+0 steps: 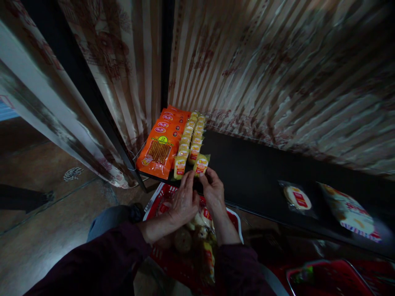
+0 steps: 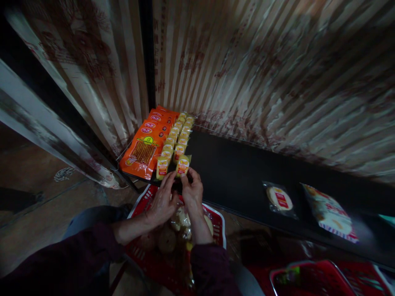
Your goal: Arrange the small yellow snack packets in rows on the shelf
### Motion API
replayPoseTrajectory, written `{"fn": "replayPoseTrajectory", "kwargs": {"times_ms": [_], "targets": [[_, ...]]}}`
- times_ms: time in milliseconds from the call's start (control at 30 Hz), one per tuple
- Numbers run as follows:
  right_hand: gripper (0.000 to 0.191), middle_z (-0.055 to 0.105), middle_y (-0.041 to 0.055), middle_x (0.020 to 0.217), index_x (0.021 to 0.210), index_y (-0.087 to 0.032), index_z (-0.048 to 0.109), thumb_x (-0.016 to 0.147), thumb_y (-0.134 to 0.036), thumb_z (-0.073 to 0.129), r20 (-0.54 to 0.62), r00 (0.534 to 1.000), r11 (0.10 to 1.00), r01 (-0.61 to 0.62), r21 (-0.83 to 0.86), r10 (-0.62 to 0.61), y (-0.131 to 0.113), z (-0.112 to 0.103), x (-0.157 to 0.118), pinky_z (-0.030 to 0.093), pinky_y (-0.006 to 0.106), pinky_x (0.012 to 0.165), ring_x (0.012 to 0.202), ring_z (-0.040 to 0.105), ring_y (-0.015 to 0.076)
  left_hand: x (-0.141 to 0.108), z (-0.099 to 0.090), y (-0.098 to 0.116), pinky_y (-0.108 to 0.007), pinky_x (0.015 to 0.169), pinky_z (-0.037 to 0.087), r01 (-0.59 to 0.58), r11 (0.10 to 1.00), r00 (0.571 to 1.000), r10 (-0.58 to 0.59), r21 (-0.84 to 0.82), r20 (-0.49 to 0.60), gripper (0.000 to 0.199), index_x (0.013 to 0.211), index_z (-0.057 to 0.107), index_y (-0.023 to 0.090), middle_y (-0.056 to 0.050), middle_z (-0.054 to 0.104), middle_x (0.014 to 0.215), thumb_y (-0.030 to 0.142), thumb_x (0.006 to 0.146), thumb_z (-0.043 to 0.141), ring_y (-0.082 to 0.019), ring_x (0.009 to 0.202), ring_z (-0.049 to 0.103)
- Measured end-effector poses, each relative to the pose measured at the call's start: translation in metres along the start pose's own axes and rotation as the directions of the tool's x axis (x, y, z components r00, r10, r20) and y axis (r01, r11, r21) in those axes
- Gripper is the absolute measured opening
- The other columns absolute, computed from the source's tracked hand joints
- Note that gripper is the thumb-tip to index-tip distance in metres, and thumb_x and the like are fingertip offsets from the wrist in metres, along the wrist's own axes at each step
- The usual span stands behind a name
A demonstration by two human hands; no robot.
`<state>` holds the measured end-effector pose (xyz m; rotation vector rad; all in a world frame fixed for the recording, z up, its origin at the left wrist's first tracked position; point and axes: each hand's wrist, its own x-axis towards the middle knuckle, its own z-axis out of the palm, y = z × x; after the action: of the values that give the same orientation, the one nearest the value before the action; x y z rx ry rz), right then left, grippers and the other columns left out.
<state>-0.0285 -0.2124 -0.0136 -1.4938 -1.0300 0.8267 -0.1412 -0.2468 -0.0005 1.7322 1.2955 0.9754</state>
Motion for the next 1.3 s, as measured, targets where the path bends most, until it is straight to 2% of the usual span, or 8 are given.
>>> {"fn": "replayPoseTrajectory", "kwargs": {"times_ms": [267, 433, 767, 867, 967, 1167, 1300], "targets": [[0.039, 0.071, 0.0065, 0.101, 0.105, -0.019, 0.068, 0.074, -0.042, 0.064, 0.015, 1.000, 1.000, -0.017, 0.000, 0.017, -0.001, 0.003, 0.004, 0.049, 0.040, 0.089, 0.095, 0.062, 0.0226, 0.000, 0.000, -0.001, -0.046, 0.118, 0.026, -0.004, 1.000, 1.000, 0.004, 0.008, -0.003, 0.067, 0.145, 0.029, 0.008, -0.019, 0.030, 0.151, 0.008, 0.078, 0.040, -0.026, 0.143, 0.024], [0.039, 0.071, 0.0062, 0.101, 0.105, -0.019, 0.068, 0.073, -0.041, 0.066, 0.027, 1.000, 1.000, -0.006, 0.027, 0.005, -0.002, 0.006, 0.006, 0.049, 0.039, 0.088, 0.094, 0.062, 0.0221, 0.001, 0.001, -0.001, -0.047, 0.118, 0.026, -0.023, 0.999, 0.999, 0.022, -0.031, -0.034, 0.070, 0.146, 0.027, 0.013, -0.016, 0.027, 0.153, 0.008, 0.077, 0.041, -0.026, 0.143, 0.025], [0.039, 0.070, 0.0071, 0.103, 0.107, -0.019, 0.068, 0.075, -0.041, 0.063, 0.018, 0.999, 0.998, 0.039, -0.054, -0.038, 0.000, 0.010, 0.013, 0.048, 0.041, 0.090, 0.095, 0.061, 0.0224, 0.003, -0.001, 0.002, -0.049, 0.116, 0.027, 0.020, 0.999, 0.999, -0.021, 0.040, 0.027, 0.070, 0.146, 0.026, 0.005, -0.019, 0.016, 0.157, 0.010, 0.078, 0.041, -0.030, 0.140, 0.030], [0.038, 0.070, 0.0069, 0.102, 0.107, -0.020, 0.068, 0.075, -0.040, 0.063, 0.019, 0.999, 0.997, 0.051, -0.060, -0.050, 0.000, 0.011, 0.015, 0.048, 0.040, 0.089, 0.093, 0.062, 0.0217, 0.003, 0.001, -0.001, -0.046, 0.117, 0.027, 0.003, 1.000, 1.000, -0.003, 0.017, 0.007, 0.071, 0.146, 0.028, 0.011, -0.015, 0.016, 0.158, 0.008, 0.077, 0.042, -0.028, 0.139, 0.033], [0.038, 0.070, 0.0062, 0.101, 0.107, -0.020, 0.068, 0.075, -0.040, 0.062, 0.022, 0.998, 0.996, 0.067, -0.063, -0.065, 0.001, 0.012, 0.016, 0.049, 0.038, 0.087, 0.091, 0.062, 0.0209, 0.003, 0.001, 0.000, -0.045, 0.117, 0.027, -0.018, 1.000, 1.000, 0.018, -0.016, -0.014, 0.074, 0.147, 0.029, 0.018, -0.011, 0.018, 0.158, 0.006, 0.076, 0.044, -0.027, 0.141, 0.030], [0.036, 0.070, 0.0061, 0.100, 0.105, -0.021, 0.069, 0.075, -0.039, 0.062, 0.028, 0.996, 0.990, 0.087, -0.115, -0.085, 0.003, 0.012, 0.021, 0.049, 0.038, 0.087, 0.089, 0.062, 0.0206, 0.004, 0.000, 0.000, -0.044, 0.118, 0.024, -0.063, 0.998, 0.998, 0.063, 0.022, 0.021, 0.073, 0.149, 0.025, 0.015, -0.012, 0.015, 0.158, 0.006, 0.078, 0.042, -0.026, 0.141, 0.031], [0.035, 0.071, 0.0062, 0.099, 0.105, -0.021, 0.068, 0.075, -0.038, 0.062, 0.030, 0.996, 0.989, 0.092, -0.115, -0.089, 0.004, 0.014, 0.023, 0.049, 0.038, 0.087, 0.090, 0.062, 0.0208, 0.006, 0.001, -0.002, -0.044, 0.118, 0.024, -0.057, 0.998, 0.998, 0.057, -0.009, 0.000, 0.075, 0.148, 0.025, 0.016, -0.011, 0.016, 0.158, 0.006, 0.076, 0.043, -0.025, 0.142, 0.027]]}}
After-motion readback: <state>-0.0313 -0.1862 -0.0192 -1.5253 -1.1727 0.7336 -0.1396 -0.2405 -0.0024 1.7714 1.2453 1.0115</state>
